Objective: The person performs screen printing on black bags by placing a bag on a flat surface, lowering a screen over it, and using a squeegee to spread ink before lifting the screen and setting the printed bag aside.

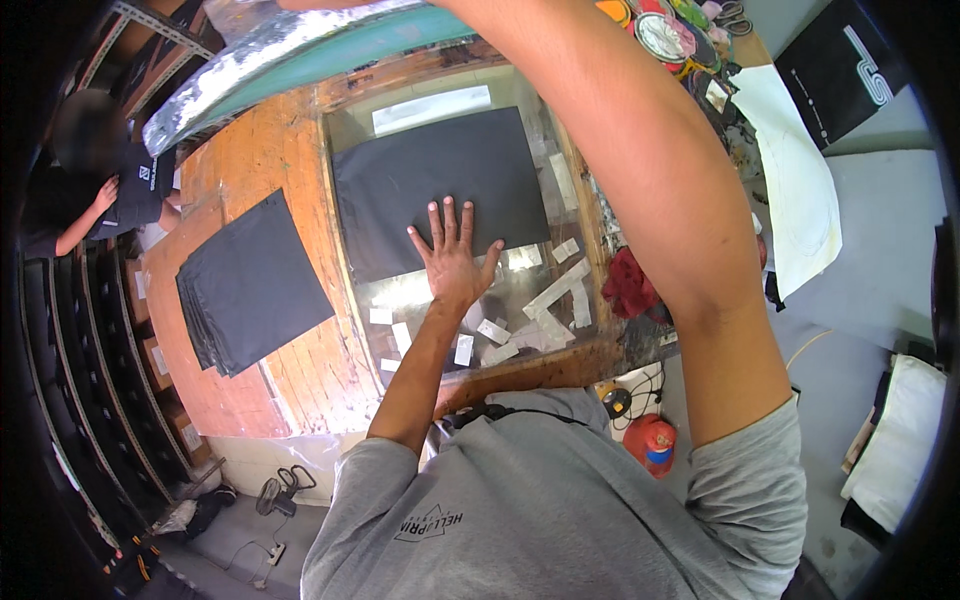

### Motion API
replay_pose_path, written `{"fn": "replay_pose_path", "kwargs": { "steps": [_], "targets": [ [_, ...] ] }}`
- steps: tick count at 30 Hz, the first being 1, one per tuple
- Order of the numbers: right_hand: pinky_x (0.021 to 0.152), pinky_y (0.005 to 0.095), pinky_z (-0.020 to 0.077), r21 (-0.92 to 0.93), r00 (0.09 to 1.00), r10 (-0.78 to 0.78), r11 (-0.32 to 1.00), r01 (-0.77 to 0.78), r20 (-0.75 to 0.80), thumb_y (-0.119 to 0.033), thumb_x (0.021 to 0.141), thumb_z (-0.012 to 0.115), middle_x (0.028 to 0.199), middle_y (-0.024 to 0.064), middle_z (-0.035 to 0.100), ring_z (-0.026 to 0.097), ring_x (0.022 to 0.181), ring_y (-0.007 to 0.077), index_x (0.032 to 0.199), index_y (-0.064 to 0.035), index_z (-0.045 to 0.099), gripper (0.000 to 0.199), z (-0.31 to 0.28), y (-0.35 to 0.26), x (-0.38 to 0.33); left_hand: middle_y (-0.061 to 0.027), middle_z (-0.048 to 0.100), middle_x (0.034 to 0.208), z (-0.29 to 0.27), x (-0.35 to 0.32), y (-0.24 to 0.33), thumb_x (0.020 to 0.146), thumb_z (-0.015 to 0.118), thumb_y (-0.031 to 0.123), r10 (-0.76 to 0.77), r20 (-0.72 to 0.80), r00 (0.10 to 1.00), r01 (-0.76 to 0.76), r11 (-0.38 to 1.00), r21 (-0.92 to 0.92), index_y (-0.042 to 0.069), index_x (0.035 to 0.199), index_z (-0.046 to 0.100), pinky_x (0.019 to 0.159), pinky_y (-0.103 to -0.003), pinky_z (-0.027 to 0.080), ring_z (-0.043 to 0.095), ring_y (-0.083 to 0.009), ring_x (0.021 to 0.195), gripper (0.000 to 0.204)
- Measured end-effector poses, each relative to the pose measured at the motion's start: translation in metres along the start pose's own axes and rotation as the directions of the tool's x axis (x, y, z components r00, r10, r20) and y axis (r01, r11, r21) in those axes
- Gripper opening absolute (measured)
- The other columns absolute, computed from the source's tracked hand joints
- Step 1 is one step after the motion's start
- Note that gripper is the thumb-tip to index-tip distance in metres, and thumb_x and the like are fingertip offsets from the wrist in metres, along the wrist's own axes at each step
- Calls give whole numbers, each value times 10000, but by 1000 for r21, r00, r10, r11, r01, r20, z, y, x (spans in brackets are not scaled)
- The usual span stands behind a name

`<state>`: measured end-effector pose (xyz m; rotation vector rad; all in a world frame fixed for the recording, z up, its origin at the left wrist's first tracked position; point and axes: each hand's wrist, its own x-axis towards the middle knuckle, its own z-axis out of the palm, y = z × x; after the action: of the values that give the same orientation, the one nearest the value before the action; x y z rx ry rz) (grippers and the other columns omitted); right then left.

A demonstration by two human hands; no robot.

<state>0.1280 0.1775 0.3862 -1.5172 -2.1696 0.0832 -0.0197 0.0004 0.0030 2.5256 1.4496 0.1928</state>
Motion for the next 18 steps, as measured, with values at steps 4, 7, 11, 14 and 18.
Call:
{"fn": "replay_pose_path", "kwargs": {
  "steps": [4,7,11,14,18],
  "targets": [
    [686,461,555,-277,982,189,943,-184,-8,-322,977,543,808,196,694,655,695,286,896,34,713,403,50,13,43,-163,177,1713,-1,0,-1,982,456,654,19,-10,1000,-19,1000,-2,110,1627,305,1210,-699,-38,53,-376,1595,858],
    [645,472,525,49,994,108,993,-107,-18,-374,980,574,692,180,643,628,646,286,841,-2,695,415,0,-21,-17,-179,212,1700,-20,0,1,980,543,580,-2,-65,998,-8,990,-140,88,1622,300,1202,-705,-60,78,-384,1592,845],
    [717,477,456,-235,976,-48,972,-3,-213,-503,971,602,742,189,657,653,737,359,1111,-109,701,430,56,-22,-67,-196,276,1669,-76,-16,6,955,676,460,-151,-238,960,-22,801,-598,33,1600,307,1216,-671,77,165,-373,1572,857],
    [745,434,373,-213,945,-89,977,20,-316,-458,999,577,793,133,627,584,758,261,1202,-103,693,425,117,-38,-145,-187,379,1579,-119,-57,11,974,663,477,-415,-219,883,-151,191,-970,32,1571,320,1185,-575,277,303,-324,1500,820],
    [803,454,348,-226,991,118,969,-100,69,-40,826,678,919,103,546,521,898,269,1494,-128,505,695,199,-48,-236,-154,443,1412,-125,-97,7,997,640,500,-392,567,724,123,-736,-666,61,1519,340,1123,-555,350,420,-279,1370,746]
  ]
}}
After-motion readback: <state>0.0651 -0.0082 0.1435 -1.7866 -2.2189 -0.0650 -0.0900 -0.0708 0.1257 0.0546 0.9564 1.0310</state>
